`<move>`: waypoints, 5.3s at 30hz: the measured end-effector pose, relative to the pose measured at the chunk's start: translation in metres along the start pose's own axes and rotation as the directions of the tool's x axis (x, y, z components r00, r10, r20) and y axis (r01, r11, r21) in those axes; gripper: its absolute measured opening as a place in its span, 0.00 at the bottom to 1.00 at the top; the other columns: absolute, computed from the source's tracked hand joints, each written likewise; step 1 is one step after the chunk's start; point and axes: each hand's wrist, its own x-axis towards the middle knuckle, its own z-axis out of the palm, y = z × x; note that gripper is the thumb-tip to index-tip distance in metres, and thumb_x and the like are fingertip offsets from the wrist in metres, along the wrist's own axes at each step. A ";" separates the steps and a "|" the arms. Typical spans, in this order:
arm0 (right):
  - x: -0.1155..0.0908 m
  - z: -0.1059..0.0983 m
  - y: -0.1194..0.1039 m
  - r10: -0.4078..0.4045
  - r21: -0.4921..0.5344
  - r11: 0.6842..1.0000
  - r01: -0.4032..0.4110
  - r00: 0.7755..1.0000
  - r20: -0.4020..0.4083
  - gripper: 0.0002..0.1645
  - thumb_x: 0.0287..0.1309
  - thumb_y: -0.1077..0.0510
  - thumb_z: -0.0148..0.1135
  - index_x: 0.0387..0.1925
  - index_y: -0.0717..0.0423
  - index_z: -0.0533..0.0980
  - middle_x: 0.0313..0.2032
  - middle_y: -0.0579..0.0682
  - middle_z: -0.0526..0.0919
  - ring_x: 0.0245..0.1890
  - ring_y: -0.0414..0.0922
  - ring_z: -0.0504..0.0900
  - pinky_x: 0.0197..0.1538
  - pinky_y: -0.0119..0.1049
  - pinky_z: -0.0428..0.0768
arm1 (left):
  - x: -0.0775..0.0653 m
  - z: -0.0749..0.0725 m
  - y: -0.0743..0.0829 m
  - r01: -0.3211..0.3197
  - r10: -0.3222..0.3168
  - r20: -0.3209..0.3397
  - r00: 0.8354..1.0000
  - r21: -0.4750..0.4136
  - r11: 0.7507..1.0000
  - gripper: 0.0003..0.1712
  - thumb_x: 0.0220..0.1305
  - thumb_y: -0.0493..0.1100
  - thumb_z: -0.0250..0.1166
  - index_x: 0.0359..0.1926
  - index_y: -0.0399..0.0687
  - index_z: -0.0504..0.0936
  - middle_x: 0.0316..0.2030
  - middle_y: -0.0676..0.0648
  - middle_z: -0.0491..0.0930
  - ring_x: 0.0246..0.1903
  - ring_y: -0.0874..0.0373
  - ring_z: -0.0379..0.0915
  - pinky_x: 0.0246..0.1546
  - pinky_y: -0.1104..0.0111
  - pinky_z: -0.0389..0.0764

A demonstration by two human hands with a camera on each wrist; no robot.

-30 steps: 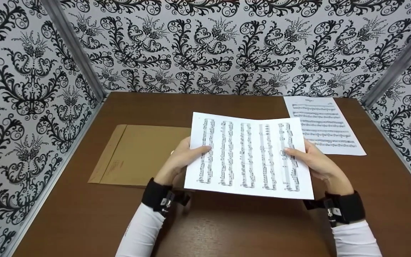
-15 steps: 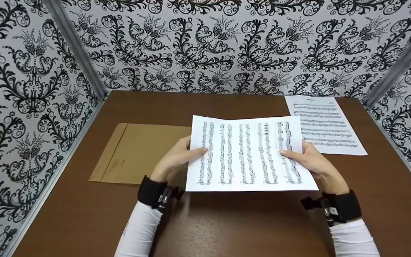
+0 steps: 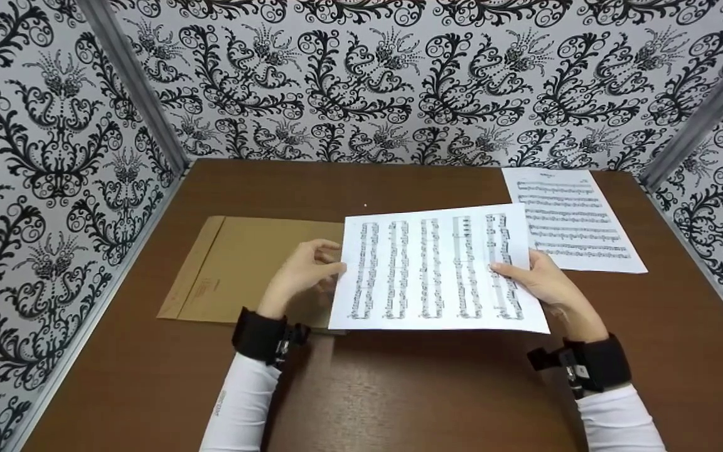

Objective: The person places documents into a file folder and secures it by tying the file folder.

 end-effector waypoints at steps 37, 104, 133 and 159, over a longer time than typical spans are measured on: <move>0.000 -0.005 0.000 0.060 -0.257 0.963 -0.077 0.996 -0.074 0.32 0.75 0.51 0.57 0.67 0.71 0.67 0.31 0.37 0.89 0.26 0.40 0.90 0.31 0.37 0.88 | 0.003 0.060 -0.009 0.077 0.087 -0.199 0.976 0.690 0.720 0.60 0.45 0.73 0.75 0.66 0.34 0.73 0.61 0.32 0.79 0.60 0.36 0.77 0.54 0.45 0.83; 0.022 0.027 0.020 0.113 -0.022 0.993 -0.117 0.986 -0.123 0.30 0.77 0.55 0.51 0.69 0.74 0.63 0.31 0.37 0.88 0.30 0.36 0.89 0.34 0.31 0.88 | -0.008 0.040 0.004 -0.017 0.123 -0.135 0.983 0.601 0.799 0.09 0.60 0.37 0.65 0.39 0.35 0.84 0.43 0.35 0.87 0.41 0.39 0.84 0.42 0.47 0.83; 0.044 0.079 0.020 0.032 0.051 0.998 -0.028 0.997 -0.074 0.28 0.76 0.59 0.51 0.69 0.73 0.65 0.36 0.44 0.89 0.32 0.39 0.91 0.35 0.34 0.89 | -0.009 0.041 0.004 -0.053 0.175 -0.137 0.975 0.619 0.783 0.04 0.60 0.34 0.66 0.32 0.36 0.82 0.37 0.35 0.87 0.37 0.40 0.84 0.37 0.50 0.83; 0.071 0.112 0.022 0.038 0.073 0.997 -0.033 0.998 -0.058 0.26 0.76 0.60 0.51 0.67 0.71 0.68 0.39 0.51 0.90 0.30 0.40 0.90 0.34 0.34 0.88 | -0.006 0.040 0.003 -0.033 0.148 -0.141 0.979 0.606 0.795 0.04 0.60 0.35 0.66 0.33 0.36 0.83 0.37 0.35 0.86 0.35 0.41 0.83 0.36 0.50 0.82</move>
